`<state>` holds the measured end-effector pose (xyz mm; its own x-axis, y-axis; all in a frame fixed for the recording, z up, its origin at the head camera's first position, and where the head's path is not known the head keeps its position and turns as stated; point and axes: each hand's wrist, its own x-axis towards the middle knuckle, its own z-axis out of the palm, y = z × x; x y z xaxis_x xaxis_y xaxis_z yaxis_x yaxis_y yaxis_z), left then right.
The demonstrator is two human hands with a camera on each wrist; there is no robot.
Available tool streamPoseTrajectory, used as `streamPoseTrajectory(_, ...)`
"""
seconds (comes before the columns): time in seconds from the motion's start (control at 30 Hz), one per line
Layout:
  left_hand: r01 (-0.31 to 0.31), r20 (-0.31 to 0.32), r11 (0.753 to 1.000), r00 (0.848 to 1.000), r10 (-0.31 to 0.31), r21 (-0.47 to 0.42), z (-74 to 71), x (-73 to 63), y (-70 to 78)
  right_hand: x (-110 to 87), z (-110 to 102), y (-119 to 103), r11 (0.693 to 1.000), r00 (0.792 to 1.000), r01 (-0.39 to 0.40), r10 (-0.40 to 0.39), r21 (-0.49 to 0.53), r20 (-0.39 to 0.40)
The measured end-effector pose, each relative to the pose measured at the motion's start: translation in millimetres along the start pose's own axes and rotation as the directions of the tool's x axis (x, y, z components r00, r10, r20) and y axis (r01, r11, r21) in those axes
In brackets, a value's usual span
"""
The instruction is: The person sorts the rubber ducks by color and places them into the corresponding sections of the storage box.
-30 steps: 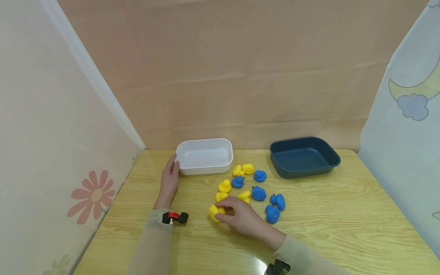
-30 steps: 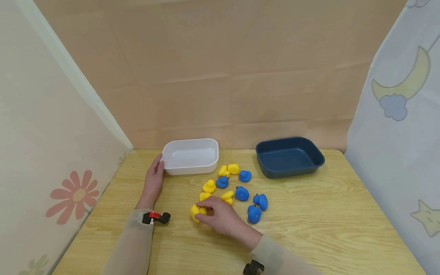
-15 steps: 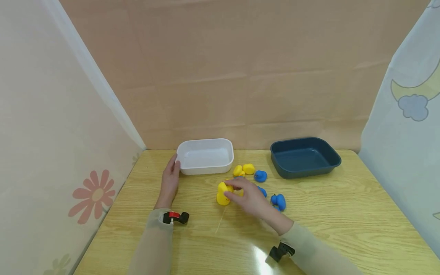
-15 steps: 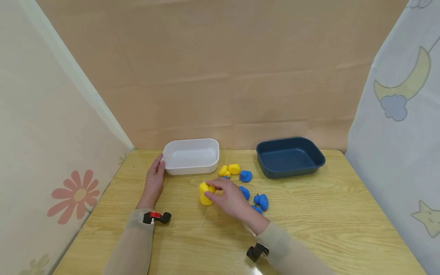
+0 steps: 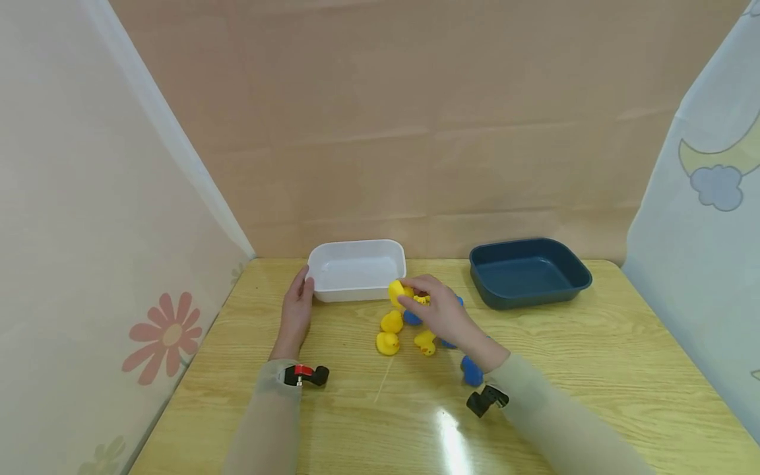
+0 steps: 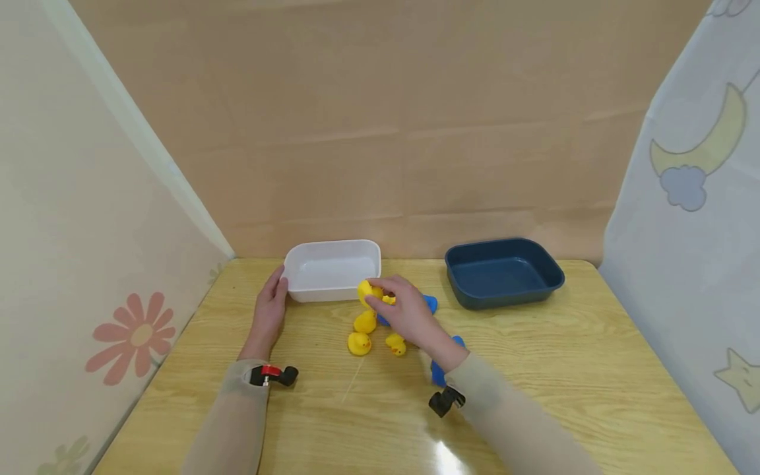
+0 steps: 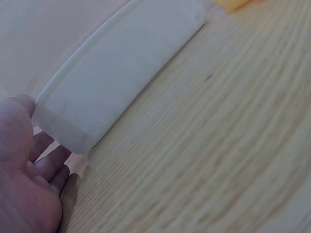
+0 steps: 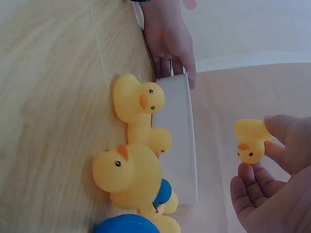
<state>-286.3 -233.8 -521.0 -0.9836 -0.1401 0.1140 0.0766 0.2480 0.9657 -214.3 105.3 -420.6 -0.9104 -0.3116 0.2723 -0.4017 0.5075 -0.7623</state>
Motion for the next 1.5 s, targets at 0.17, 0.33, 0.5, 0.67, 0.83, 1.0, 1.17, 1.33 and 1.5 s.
streamPoseTrajectory(0.17,-0.010,0.000,1.000,1.000,0.010,0.003,-0.4,-0.6,-1.0,16.6,-3,1,0.999,1.000,-0.016,0.015,-0.041,-0.014)
streamPoseTrajectory(0.33,-0.009,-0.004,1.000,1.000,0.009,0.000,-0.8,-2.3,-0.1,32.4,-4,1,0.998,0.999,-0.042,0.041,-0.047,-0.009)
streamPoseTrajectory(0.5,-0.007,0.003,1.000,1.000,0.007,-0.014,-0.7,-3.1,1.9,43.9,-3,3,0.996,0.998,-0.058,0.058,-0.061,-0.006)
streamPoseTrajectory(0.67,0.000,0.013,1.000,1.000,0.000,-0.013,-0.1,-2.8,2.6,53.5,-1,7,0.993,0.997,-0.080,0.078,-0.083,-0.016)
streamPoseTrajectory(0.83,0.002,0.007,1.000,1.000,-0.002,-0.009,0.8,-1.9,-0.4,62.9,3,12,0.990,0.995,-0.095,0.093,-0.108,-0.023)
streamPoseTrajectory(1.0,0.011,0.008,1.000,1.000,-0.011,-0.012,0.4,-2.1,-1.5,68.7,8,20,0.986,0.995,-0.101,0.100,-0.131,-0.012)
streamPoseTrajectory(1.17,0.016,0.004,1.000,1.000,-0.016,-0.013,0.6,-2.1,-1.4,73.6,12,25,0.983,0.993,-0.115,0.114,-0.144,-0.012)
streamPoseTrajectory(1.33,0.015,-0.002,1.000,1.000,-0.015,-0.009,0.6,-1.3,-0.1,79.2,12,29,0.979,0.989,-0.145,0.144,-0.146,-0.019)
streamPoseTrajectory(1.5,0.007,-0.005,1.000,1.000,-0.007,-0.016,1.1,-1.1,-0.9,83.0,15,33,0.977,0.985,-0.174,0.173,-0.124,-0.015)
